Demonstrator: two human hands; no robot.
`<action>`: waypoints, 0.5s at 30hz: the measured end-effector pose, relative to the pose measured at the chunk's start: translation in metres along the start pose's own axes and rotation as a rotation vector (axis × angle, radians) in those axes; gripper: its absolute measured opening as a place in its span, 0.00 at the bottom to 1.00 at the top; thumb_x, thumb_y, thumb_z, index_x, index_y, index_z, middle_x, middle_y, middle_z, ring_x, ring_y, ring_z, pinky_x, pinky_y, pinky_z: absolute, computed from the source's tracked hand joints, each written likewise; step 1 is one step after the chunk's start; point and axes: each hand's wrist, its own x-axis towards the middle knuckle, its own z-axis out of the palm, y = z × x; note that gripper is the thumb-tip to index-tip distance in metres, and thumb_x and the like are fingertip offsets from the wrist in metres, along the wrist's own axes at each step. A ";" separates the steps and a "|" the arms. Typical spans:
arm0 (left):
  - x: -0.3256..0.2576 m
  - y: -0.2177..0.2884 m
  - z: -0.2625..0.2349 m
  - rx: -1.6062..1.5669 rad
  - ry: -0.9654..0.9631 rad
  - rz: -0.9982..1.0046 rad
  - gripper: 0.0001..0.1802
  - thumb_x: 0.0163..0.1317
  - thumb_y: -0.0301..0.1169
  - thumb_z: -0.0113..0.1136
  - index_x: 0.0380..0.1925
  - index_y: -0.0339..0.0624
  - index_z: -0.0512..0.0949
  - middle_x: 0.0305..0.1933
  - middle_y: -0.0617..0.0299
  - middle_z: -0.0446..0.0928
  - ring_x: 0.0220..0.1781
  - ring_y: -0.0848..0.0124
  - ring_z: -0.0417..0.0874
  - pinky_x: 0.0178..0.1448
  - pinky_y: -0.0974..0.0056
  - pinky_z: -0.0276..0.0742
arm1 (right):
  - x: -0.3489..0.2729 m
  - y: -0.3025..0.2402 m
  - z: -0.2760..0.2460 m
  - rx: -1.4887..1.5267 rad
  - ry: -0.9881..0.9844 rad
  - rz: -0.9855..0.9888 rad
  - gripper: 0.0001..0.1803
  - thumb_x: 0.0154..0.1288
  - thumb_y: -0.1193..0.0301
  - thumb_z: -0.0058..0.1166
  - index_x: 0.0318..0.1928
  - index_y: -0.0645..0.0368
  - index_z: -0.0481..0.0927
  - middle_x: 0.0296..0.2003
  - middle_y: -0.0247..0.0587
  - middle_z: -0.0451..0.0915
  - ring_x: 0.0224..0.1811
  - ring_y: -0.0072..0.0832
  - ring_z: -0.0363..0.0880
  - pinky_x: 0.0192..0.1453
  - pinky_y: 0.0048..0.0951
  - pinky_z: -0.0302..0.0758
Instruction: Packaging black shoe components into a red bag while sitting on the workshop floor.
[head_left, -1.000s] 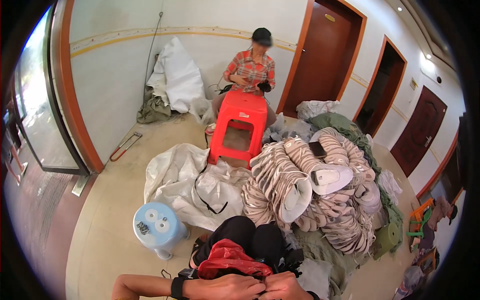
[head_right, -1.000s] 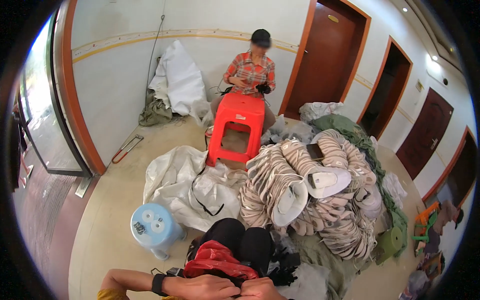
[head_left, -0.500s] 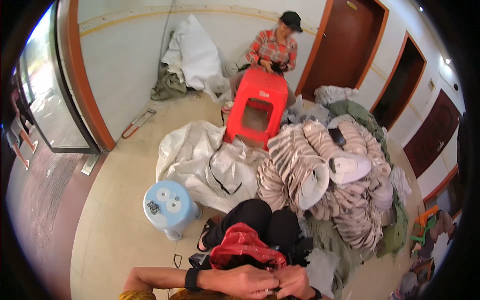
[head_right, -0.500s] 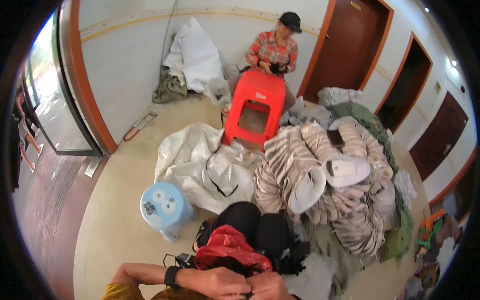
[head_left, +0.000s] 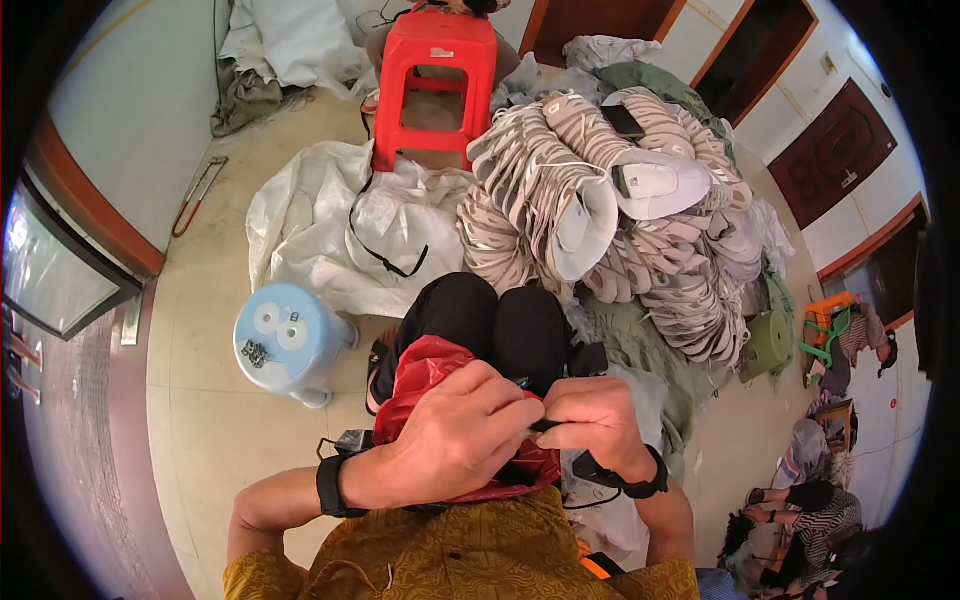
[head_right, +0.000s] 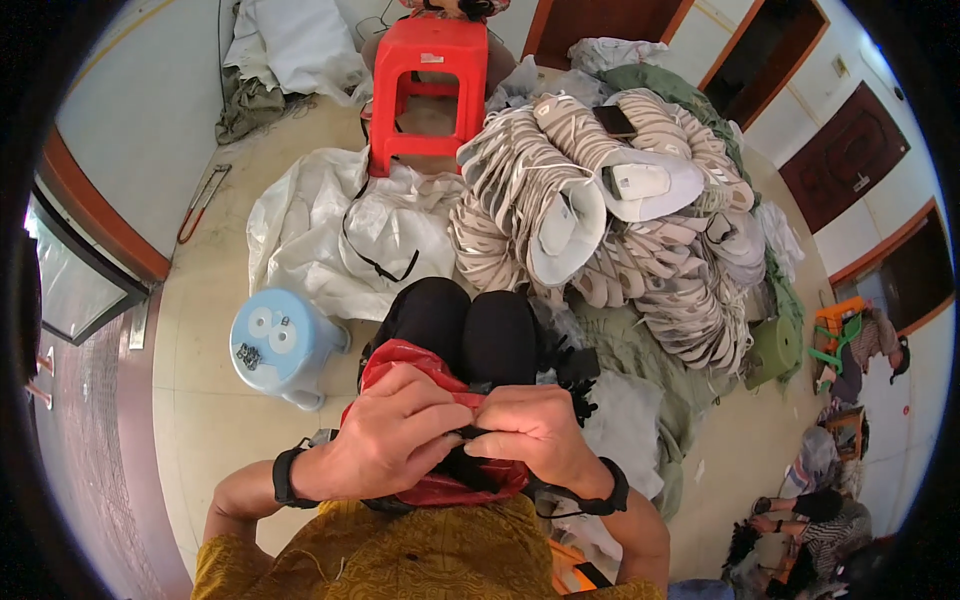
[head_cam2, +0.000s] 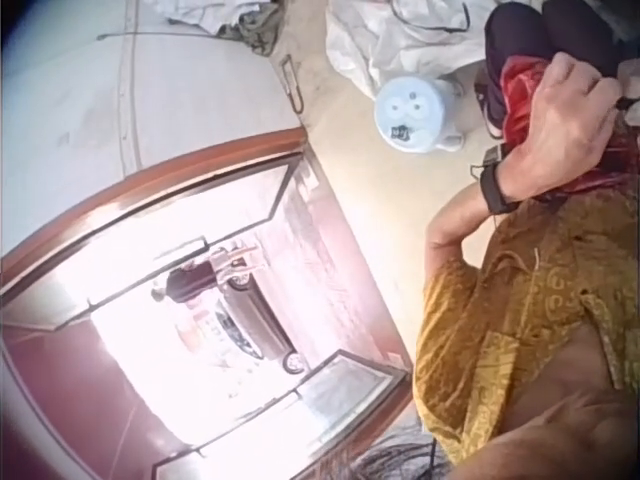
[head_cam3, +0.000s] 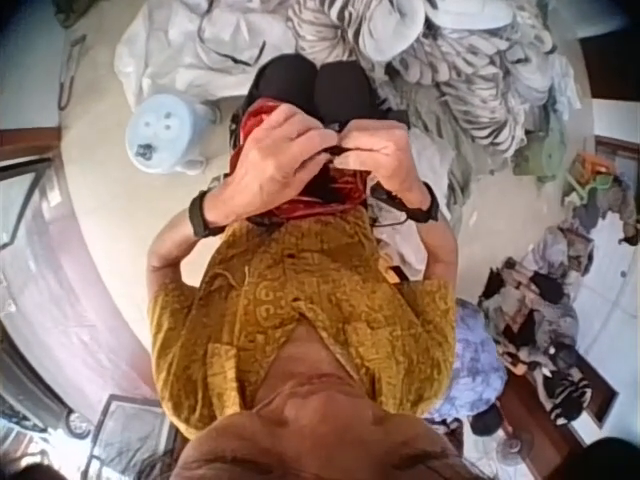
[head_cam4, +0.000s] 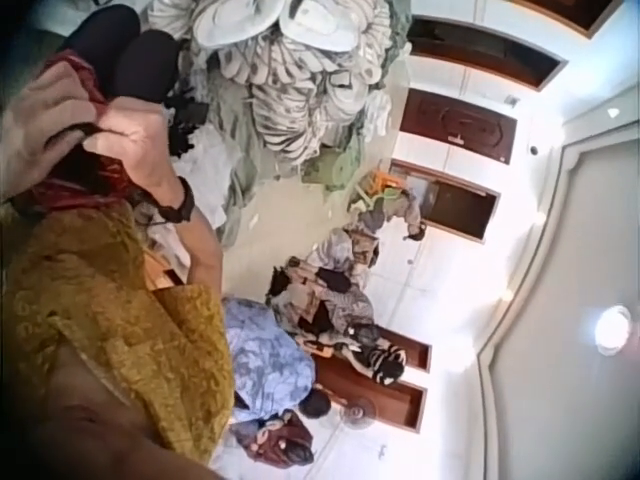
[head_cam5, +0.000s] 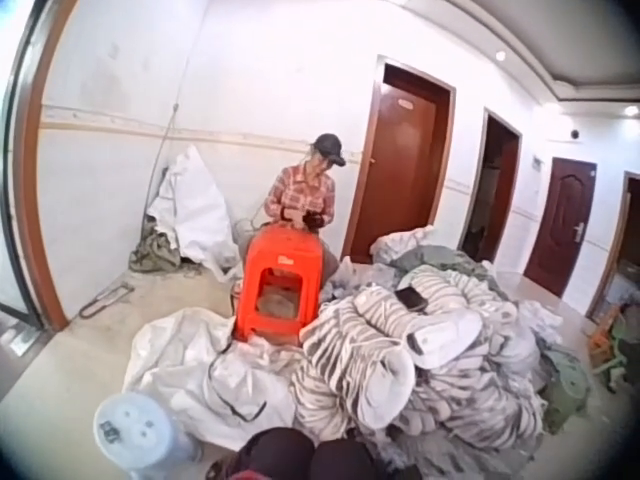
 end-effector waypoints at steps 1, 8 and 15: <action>-0.001 -0.001 0.001 -0.008 -0.021 0.024 0.16 0.38 0.20 0.61 0.32 0.39 0.73 0.32 0.58 0.70 0.32 0.63 0.70 0.34 0.64 0.69 | 0.001 -0.003 -0.003 -0.042 -0.019 0.013 0.09 0.41 0.74 0.61 0.20 0.66 0.74 0.19 0.40 0.73 0.20 0.29 0.71 0.23 0.24 0.65; 0.002 0.007 -0.003 0.042 -0.008 0.000 0.15 0.40 0.20 0.59 0.32 0.36 0.73 0.30 0.57 0.69 0.30 0.62 0.70 0.32 0.64 0.69 | -0.002 0.001 -0.004 -0.104 -0.022 -0.065 0.09 0.40 0.73 0.61 0.21 0.64 0.76 0.20 0.41 0.74 0.22 0.32 0.73 0.25 0.26 0.68; 0.001 0.010 -0.004 -0.068 -0.003 -0.171 0.15 0.43 0.19 0.55 0.35 0.38 0.72 0.27 0.57 0.69 0.27 0.62 0.72 0.29 0.63 0.70 | 0.001 0.003 -0.004 -0.149 -0.006 -0.135 0.09 0.39 0.74 0.61 0.22 0.65 0.76 0.21 0.41 0.75 0.22 0.32 0.74 0.26 0.26 0.68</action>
